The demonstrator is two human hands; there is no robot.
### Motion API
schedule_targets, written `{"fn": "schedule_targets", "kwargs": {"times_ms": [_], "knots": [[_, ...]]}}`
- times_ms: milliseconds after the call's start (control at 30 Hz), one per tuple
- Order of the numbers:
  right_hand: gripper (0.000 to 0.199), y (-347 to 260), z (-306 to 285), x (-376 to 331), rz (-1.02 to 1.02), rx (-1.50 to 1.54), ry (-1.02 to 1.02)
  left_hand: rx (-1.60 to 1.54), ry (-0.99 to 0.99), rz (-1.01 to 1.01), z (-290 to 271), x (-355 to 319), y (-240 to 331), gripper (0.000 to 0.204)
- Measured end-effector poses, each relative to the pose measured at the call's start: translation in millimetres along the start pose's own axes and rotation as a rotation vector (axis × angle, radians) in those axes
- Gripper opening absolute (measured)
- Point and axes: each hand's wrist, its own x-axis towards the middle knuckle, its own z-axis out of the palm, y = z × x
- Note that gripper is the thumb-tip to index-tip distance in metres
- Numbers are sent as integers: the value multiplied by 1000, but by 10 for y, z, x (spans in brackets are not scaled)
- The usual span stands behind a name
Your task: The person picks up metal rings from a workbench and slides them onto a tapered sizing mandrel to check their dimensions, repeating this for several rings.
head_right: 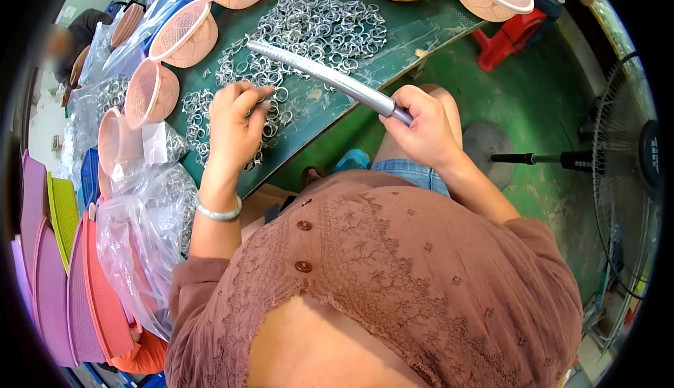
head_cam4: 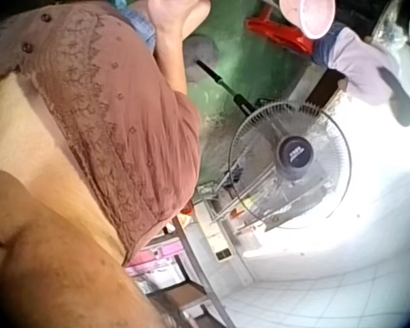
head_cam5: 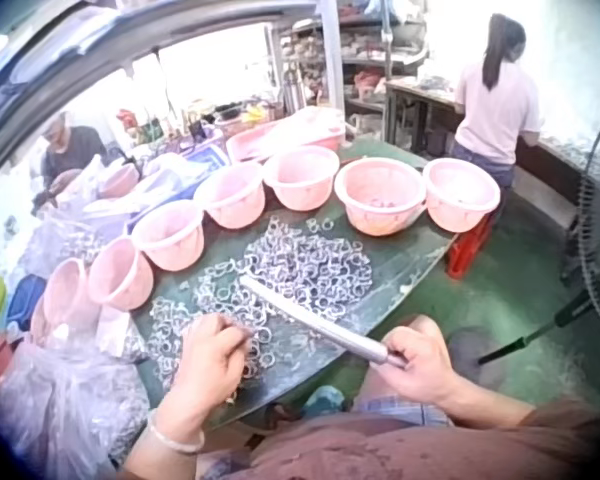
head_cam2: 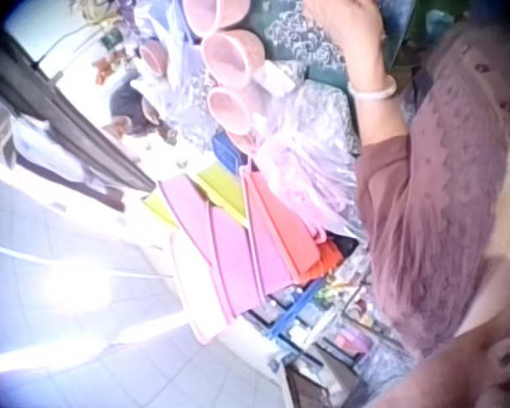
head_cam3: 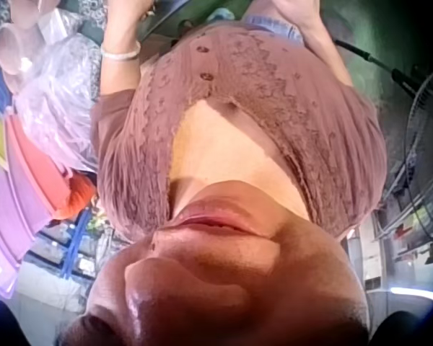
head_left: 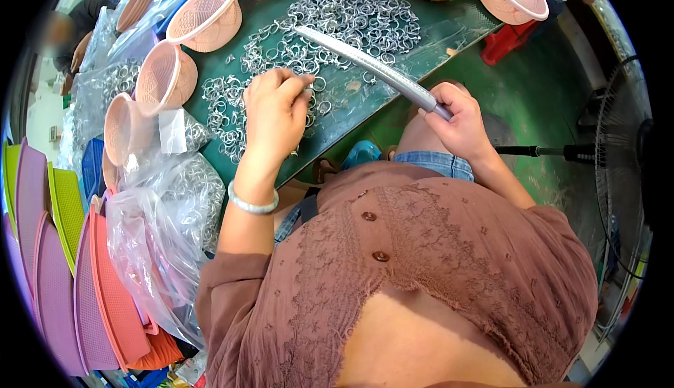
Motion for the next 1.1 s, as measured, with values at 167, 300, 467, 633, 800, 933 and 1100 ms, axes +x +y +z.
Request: {"fn": "schedule_targets", "kwargs": {"times_ms": [167,300,467,633,800,933,1100], "knots": [[13,-32,107,82,-63,99,43,177,-70,85,19,271,17,19],[13,-7,60,37,-54,129,19,46,-92,-2,69,310,-4,12],[13,-19,11,22,-20,167,7,-1140,-54,-719,73,290,-6,14],[13,-57,34,32,95,250,-30,-1940,63,-755,104,206,-169,19],[10,-97,64,56,43,213,-37,-2108,65,-659,97,106,-208,19],[9,-124,71,66,47,210,-46,-2128,92,-642,78,73,-198,16],[12,-147,71,66,-14,156,-62,-2129,156,-626,39,49,-194,17]]}}
